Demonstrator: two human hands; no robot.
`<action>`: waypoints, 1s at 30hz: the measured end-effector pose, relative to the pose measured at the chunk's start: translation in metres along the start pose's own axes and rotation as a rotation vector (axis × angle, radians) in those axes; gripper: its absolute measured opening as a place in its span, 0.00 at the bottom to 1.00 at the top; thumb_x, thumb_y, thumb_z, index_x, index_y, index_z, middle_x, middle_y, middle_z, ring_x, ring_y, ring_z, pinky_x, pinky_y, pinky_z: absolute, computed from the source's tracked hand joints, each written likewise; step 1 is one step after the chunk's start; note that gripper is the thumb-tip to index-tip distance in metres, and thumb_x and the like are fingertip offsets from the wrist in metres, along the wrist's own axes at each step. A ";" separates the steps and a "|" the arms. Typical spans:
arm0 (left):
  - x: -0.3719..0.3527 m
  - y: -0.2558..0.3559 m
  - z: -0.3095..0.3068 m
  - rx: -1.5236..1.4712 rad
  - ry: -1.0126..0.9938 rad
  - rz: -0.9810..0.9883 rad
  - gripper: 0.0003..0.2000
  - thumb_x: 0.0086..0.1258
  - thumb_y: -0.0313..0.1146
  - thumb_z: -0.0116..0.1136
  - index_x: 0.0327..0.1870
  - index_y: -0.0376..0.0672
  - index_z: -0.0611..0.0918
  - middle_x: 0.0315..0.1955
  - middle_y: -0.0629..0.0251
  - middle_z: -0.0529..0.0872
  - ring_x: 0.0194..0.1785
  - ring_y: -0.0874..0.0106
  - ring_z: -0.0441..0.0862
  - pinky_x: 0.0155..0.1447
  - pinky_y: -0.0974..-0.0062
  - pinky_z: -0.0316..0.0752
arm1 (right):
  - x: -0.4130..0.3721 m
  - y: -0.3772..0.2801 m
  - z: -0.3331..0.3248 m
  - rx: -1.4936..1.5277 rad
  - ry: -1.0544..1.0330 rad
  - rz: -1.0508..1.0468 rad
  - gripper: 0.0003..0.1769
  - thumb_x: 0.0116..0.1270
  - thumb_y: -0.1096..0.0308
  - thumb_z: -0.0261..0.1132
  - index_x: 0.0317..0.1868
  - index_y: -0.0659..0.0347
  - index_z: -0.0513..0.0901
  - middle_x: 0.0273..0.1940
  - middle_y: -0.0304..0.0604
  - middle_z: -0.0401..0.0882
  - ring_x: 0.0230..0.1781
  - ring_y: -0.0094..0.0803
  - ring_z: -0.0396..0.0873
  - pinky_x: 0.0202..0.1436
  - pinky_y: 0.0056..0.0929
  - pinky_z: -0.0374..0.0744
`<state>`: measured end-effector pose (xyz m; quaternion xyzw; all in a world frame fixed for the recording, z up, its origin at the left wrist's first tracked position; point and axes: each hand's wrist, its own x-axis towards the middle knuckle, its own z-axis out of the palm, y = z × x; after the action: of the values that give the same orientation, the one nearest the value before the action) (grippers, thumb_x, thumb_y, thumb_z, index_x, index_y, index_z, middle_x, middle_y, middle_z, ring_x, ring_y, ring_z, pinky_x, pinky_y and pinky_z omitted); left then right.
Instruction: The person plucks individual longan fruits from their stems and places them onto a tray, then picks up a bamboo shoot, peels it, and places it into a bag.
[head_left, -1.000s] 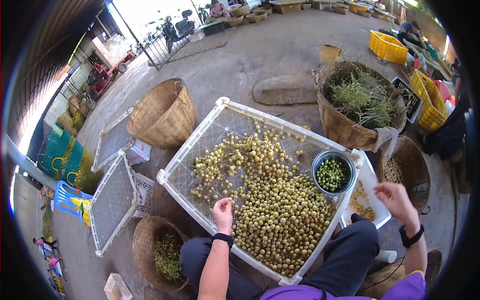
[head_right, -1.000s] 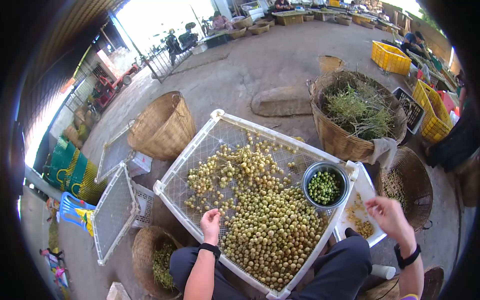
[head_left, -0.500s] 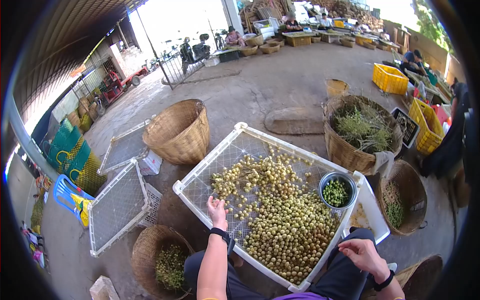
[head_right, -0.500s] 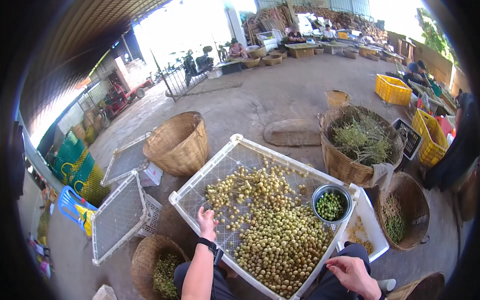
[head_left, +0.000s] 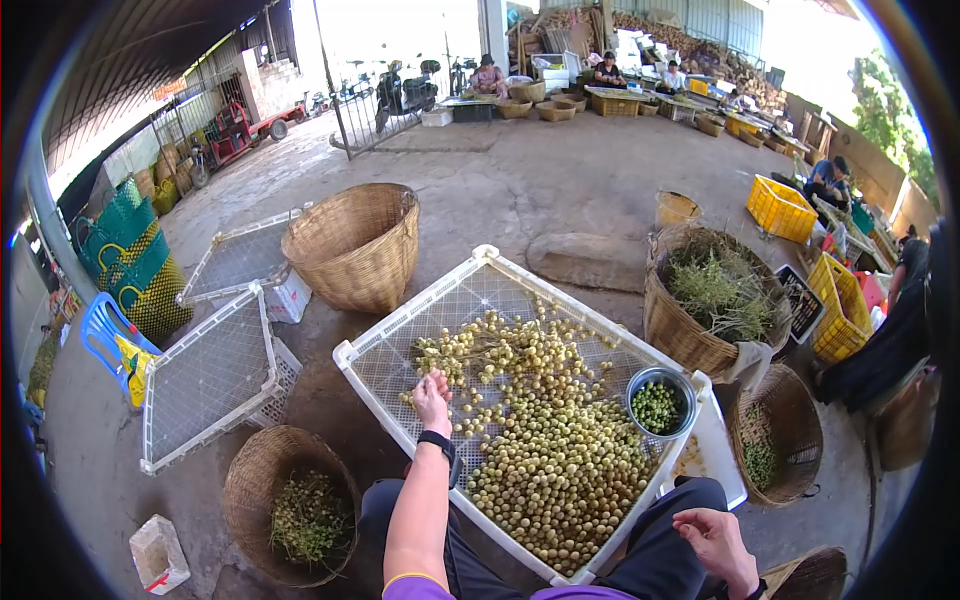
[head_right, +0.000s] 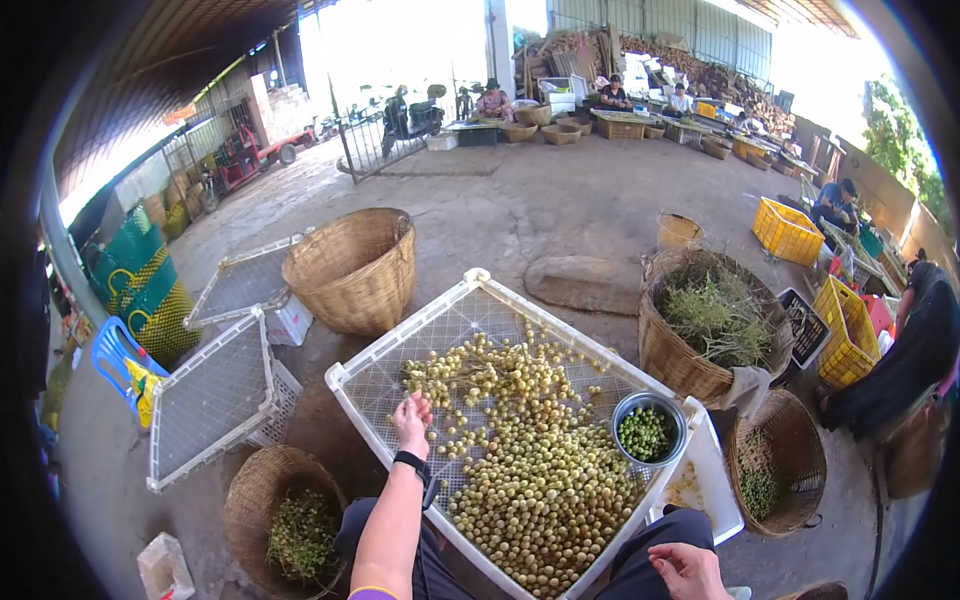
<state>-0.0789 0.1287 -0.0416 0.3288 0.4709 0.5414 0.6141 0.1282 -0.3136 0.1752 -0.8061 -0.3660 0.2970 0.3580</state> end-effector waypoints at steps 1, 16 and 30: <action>-0.015 0.001 0.005 0.004 0.085 -0.003 0.12 0.74 0.39 0.42 0.43 0.44 0.78 0.29 0.73 0.79 0.29 0.83 0.73 0.33 0.84 0.71 | 0.000 -0.001 0.000 0.005 0.002 0.000 0.08 0.62 0.76 0.60 0.41 0.69 0.81 0.32 0.41 0.84 0.32 0.20 0.80 0.37 0.19 0.77; -0.213 -0.022 -0.028 0.415 -0.457 -0.425 0.07 0.66 0.26 0.49 0.38 0.40 0.82 0.28 0.72 0.83 0.27 0.84 0.76 0.28 0.86 0.69 | 0.023 -0.028 0.051 -0.065 -0.227 -0.264 0.10 0.62 0.70 0.60 0.44 0.62 0.80 0.32 0.47 0.81 0.27 0.33 0.80 0.31 0.26 0.77; -0.156 0.000 0.029 1.927 -0.594 0.270 0.12 0.63 0.37 0.53 0.46 0.48 0.80 0.48 0.58 0.79 0.55 0.61 0.74 0.56 0.56 0.64 | 0.015 -0.010 0.084 -0.128 -0.395 -0.299 0.13 0.64 0.65 0.58 0.47 0.58 0.79 0.33 0.44 0.83 0.32 0.37 0.81 0.36 0.32 0.77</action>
<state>-0.0468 -0.0205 0.0030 0.8552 0.4942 -0.1071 0.1140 0.0703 -0.2665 0.1327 -0.6903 -0.5618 0.3688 0.2679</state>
